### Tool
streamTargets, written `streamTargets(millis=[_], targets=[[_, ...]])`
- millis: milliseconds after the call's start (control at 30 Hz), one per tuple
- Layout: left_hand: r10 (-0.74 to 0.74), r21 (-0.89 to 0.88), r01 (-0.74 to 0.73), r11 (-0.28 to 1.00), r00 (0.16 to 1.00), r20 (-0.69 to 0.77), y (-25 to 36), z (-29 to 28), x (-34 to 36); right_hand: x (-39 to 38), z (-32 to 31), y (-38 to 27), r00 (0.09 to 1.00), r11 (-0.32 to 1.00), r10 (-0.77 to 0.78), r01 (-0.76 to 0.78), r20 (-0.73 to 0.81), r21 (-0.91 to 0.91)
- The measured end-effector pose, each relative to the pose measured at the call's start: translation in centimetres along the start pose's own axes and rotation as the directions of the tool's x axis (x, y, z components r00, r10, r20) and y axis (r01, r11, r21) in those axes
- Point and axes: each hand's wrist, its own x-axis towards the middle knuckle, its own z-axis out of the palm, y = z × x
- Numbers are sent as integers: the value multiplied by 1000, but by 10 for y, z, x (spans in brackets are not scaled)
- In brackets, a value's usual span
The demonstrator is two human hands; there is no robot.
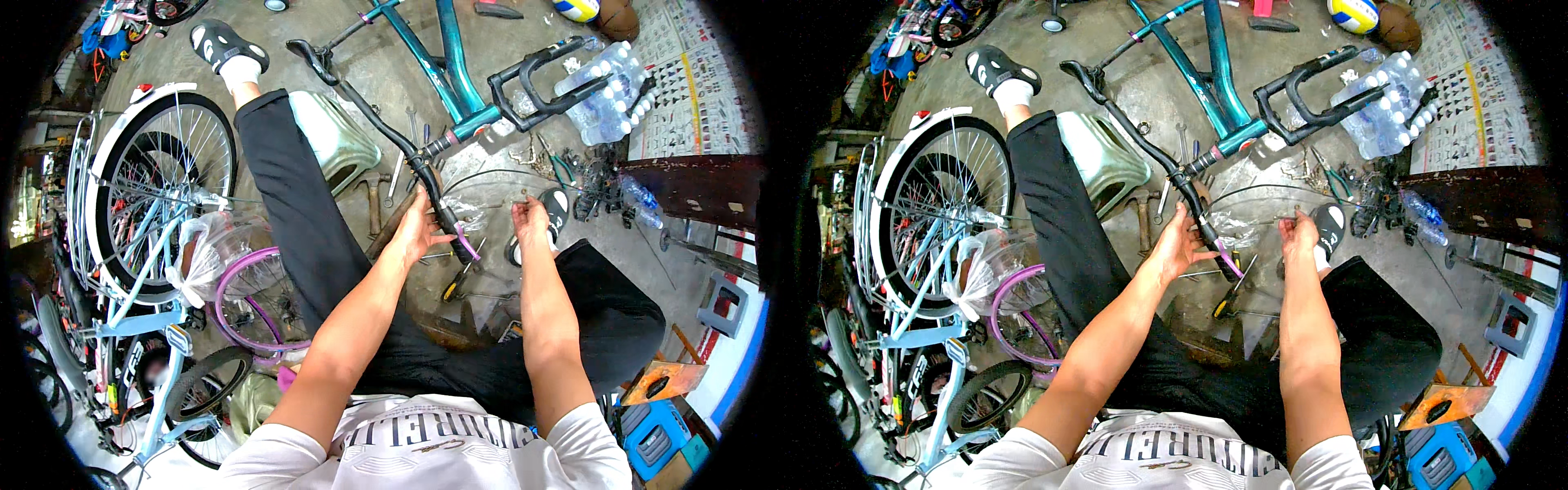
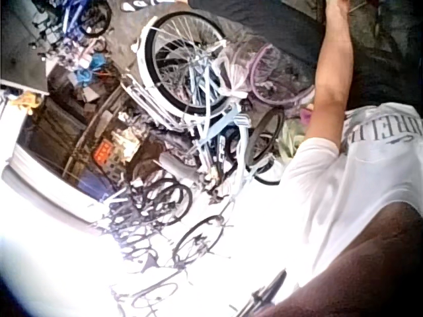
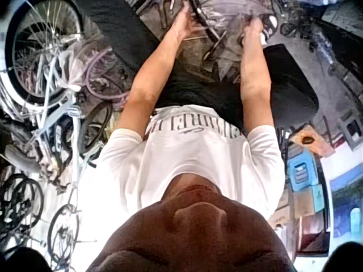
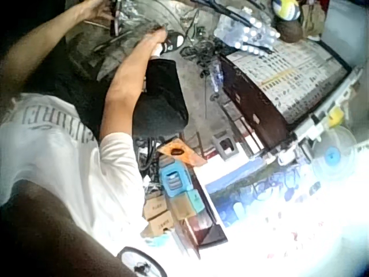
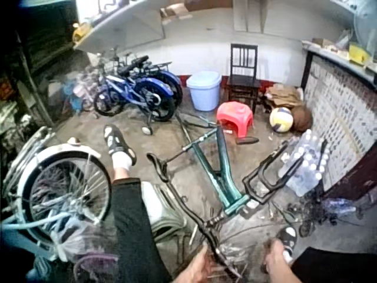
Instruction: The person disassembles a bicycle handlebar and brake assembly by hand and using a screwdriver, removing a pink component and a brake lever.
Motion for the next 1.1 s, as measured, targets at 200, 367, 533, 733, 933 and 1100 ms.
streamTargets(millis=[200, 367, 533, 733, 933, 1100], targets=[[72, -24, -71, 997, 997, 34, -3, -3, -9, -49, -11, 8, 996, 983, -5, -11, 85, 181], [180, -12, -179, 984, 983, 30, -5, 4, -20, -122, 4, 18, 898, 868, -382, 430, 220, -249], [259, -142, -256, 956, 966, 2, -8, 5, -24, -230, 46, 29, 310, 61, -541, 942, 781, -331], [196, -380, -96, 920, 953, 233, -9, -23, -30, -244, 41, 72, 165, -363, -235, 899, 958, -244], [159, -488, -5, 873, 948, 274, -4, -43, -21, -254, 42, 66, 169, -395, -324, 870, 931, -296], [123, -443, -72, 894, 989, 86, 2, -35, -27, -226, 53, 58, 293, -373, -519, 768, 803, -521]])
